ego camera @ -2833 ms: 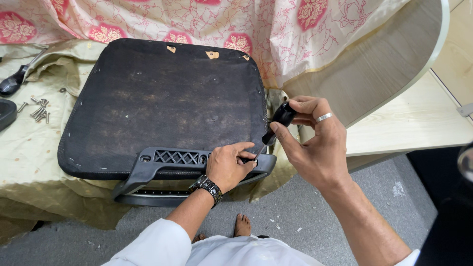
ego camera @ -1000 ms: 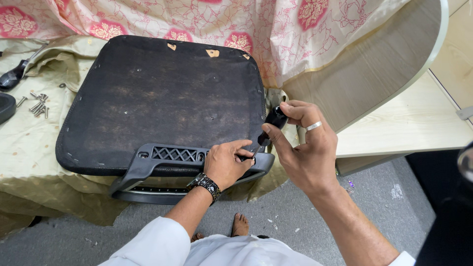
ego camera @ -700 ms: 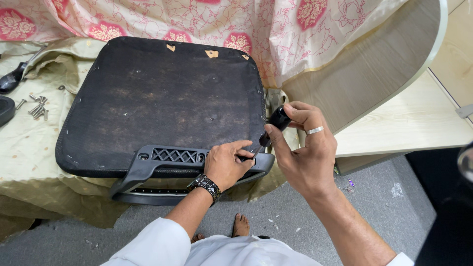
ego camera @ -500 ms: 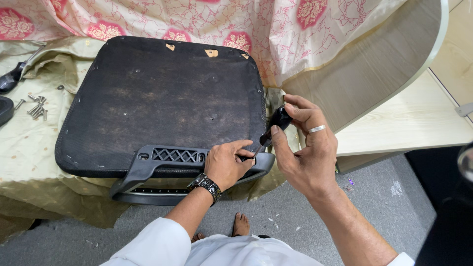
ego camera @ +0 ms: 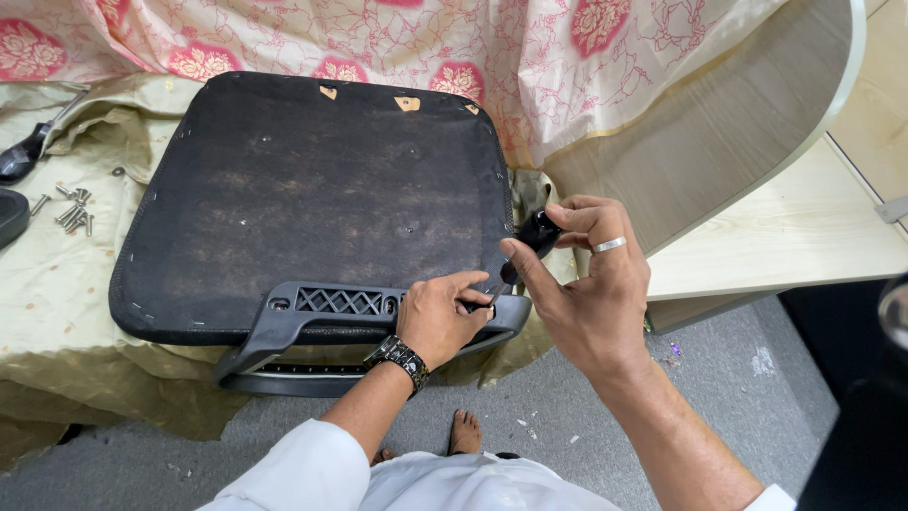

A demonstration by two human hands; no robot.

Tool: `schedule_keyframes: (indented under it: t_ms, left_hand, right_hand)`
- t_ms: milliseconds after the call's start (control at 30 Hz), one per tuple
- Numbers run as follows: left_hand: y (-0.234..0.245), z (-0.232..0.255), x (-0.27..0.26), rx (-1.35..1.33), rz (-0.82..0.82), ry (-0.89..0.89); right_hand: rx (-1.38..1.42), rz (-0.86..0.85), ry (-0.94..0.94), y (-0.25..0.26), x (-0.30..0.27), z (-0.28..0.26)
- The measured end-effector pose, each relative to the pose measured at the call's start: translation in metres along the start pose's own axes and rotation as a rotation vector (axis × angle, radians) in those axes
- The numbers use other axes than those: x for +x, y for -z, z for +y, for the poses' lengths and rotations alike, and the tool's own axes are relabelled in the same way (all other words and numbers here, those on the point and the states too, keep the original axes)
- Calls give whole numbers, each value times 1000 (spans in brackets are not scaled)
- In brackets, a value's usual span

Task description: The person attaches a plastic frame to the underside of a chair seat using a screwdriver and screws. They align the frame, insert screws, and tighten them to secure the frame to the seat.

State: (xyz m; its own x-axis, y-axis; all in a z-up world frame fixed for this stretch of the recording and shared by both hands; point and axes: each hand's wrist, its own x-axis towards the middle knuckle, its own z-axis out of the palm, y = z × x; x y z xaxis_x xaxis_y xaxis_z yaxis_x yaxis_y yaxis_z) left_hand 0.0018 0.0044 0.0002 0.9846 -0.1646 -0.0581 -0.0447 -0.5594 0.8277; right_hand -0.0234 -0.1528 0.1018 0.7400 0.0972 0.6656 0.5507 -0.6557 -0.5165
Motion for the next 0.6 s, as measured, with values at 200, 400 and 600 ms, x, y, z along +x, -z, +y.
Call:
schedule_keyframes:
  t_ms: [200, 400, 600]
  left_hand:
    - [-1, 0, 1, 4, -2, 3]
    - [-2, -2, 0, -6, 3, -13]
    - [0, 0, 0, -7, -6, 5]
  right_hand:
    - [47, -15, 9, 1, -1, 0]
    - [21, -16, 16, 2, 0, -2]
    - [-11, 0, -27, 3, 1, -1]
